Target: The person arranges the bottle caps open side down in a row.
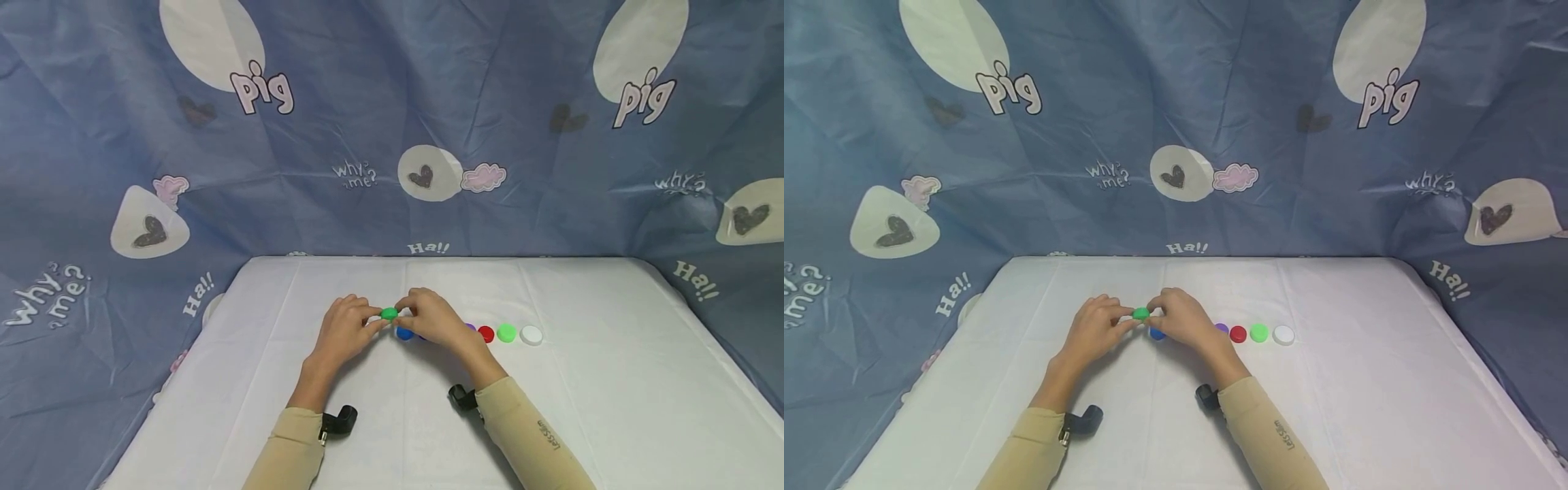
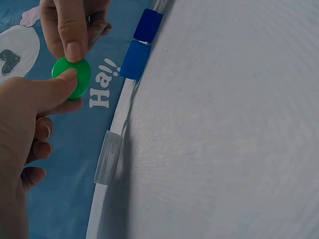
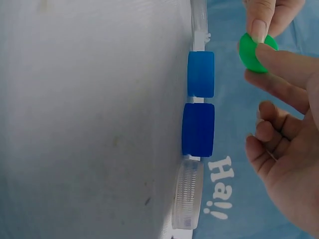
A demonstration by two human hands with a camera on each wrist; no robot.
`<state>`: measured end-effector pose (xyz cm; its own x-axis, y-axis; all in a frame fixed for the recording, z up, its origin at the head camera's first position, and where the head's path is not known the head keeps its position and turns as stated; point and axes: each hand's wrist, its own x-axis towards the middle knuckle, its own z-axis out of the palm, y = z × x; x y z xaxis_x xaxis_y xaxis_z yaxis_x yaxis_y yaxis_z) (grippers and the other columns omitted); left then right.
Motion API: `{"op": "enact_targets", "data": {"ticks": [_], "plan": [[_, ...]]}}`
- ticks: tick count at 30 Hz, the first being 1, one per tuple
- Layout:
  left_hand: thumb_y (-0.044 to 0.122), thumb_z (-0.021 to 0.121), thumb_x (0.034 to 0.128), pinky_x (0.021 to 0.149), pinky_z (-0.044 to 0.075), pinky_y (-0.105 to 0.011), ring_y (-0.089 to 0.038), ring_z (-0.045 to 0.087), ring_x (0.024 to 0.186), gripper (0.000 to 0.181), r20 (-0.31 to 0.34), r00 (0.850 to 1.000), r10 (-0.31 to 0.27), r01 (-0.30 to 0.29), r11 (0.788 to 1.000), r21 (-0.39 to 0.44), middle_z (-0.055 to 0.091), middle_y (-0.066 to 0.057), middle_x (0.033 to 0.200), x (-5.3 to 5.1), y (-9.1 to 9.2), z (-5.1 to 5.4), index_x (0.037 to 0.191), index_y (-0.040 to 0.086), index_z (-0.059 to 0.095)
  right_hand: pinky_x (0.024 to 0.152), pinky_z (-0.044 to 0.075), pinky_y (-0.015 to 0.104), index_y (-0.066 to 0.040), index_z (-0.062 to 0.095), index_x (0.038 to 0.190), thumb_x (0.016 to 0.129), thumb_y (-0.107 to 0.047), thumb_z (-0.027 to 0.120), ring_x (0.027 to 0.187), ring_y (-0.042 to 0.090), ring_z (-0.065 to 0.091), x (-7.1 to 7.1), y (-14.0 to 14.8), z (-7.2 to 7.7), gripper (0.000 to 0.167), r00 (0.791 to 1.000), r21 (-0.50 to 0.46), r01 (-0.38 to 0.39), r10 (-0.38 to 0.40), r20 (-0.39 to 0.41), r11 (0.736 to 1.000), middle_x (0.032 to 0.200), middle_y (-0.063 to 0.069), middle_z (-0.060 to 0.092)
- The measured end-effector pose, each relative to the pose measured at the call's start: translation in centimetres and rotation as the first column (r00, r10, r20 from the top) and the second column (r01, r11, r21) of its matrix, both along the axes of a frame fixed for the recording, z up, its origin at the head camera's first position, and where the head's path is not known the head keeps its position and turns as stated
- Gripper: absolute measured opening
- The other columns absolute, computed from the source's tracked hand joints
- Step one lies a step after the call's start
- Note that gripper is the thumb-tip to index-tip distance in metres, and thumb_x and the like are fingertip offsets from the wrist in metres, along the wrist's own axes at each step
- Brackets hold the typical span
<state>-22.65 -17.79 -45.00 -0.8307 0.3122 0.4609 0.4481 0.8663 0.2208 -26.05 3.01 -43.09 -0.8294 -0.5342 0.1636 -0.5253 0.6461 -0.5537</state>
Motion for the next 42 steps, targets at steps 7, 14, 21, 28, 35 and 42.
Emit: {"op": "enact_targets", "data": {"ticks": [7, 14, 21, 28, 35, 42], "plan": [[0.042, 0.074, 0.0865, 0.068, 0.030, -0.028, -0.009, 0.036, 0.064, 0.022, 0.057, 0.998, 0.010, -0.011, 1.000, 0.021, 0.042, 0.011, 0.060, 0.21, 0.24, 0.06, 0.096, 0.023, 0.081, 0.062, 0.039, 0.024, -0.014, 0.079, 0.102, 0.089, -0.026, 0.074, 0.069, 0.011, 0.046, 0.16, -0.01, 0.06, 0.018, 1.000, -0.020, -0.005, 0.005, -0.006, 1.000, 0.076, -0.006, 0.054], [0.044, 0.080, 0.0798, 0.069, 0.032, -0.027, -0.008, 0.036, 0.064, 0.029, 0.050, 0.999, -0.002, 0.001, 1.000, 0.010, 0.043, 0.013, 0.061, 0.10, 0.25, 0.04, 0.102, 0.025, 0.080, 0.062, 0.042, 0.027, -0.009, 0.079, 0.099, 0.089, -0.022, 0.073, 0.068, 0.014, 0.049, 0.14, 0.19, 0.14, 0.017, 0.995, -0.111, -0.003, 0.014, 0.103, 0.994, 0.078, -0.001, 0.056], [0.045, 0.082, 0.0772, 0.069, 0.031, -0.027, -0.008, 0.037, 0.064, 0.036, 0.014, 0.999, -0.030, 0.030, 0.999, -0.012, 0.044, 0.012, 0.062, -0.07, 0.18, 0.03, 0.108, 0.027, 0.078, 0.067, 0.047, 0.029, -0.009, 0.079, 0.095, 0.091, -0.024, 0.069, 0.074, 0.016, 0.054, 0.05, 0.62, 0.33, 0.018, 0.971, -0.172, 0.015, 0.027, 0.240, 0.985, 0.084, 0.002, 0.062], [0.042, 0.082, 0.0784, 0.071, 0.032, -0.028, -0.008, 0.037, 0.066, 0.040, -0.024, 0.998, -0.051, 0.050, 0.999, -0.015, 0.046, 0.012, 0.065, 0.24, 0.19, 0.19, 0.116, 0.031, 0.075, 0.073, 0.048, 0.030, -0.010, 0.080, 0.094, 0.092, -0.028, 0.066, 0.082, 0.016, 0.058, 0.26, 0.85, 0.77, 0.023, 0.956, -0.174, 0.015, 0.036, 0.290, 0.985, 0.091, 0.003, 0.068], [0.040, 0.082, 0.0783, 0.071, 0.033, -0.027, -0.007, 0.037, 0.067, 0.038, -0.021, 0.998, -0.053, 0.052, 0.999, -0.007, 0.046, 0.012, 0.066, 0.19, 0.11, 0.07, 0.115, 0.031, 0.075, 0.076, 0.050, 0.030, -0.011, 0.080, 0.094, 0.092, -0.029, 0.065, 0.087, 0.016, 0.060, 0.00, 0.81, 0.37, 0.024, 0.954, -0.169, 0.010, 0.041, 0.296, 0.986, 0.095, 0.003, 0.070], [0.042, 0.083, 0.0775, 0.070, 0.033, -0.027, -0.007, 0.038, 0.066, 0.035, -0.028, 0.998, -0.059, 0.060, 0.998, 0.011, 0.046, 0.012, 0.065, 0.06, 0.03, -0.06, 0.110, 0.030, 0.077, 0.078, 0.050, 0.031, -0.011, 0.080, 0.098, 0.092, -0.030, 0.065, 0.090, 0.016, 0.061, -0.12, 0.85, 0.35, 0.025, 0.948, -0.157, 0.013, 0.037, 0.315, 0.987, 0.097, 0.002, 0.071]]}}
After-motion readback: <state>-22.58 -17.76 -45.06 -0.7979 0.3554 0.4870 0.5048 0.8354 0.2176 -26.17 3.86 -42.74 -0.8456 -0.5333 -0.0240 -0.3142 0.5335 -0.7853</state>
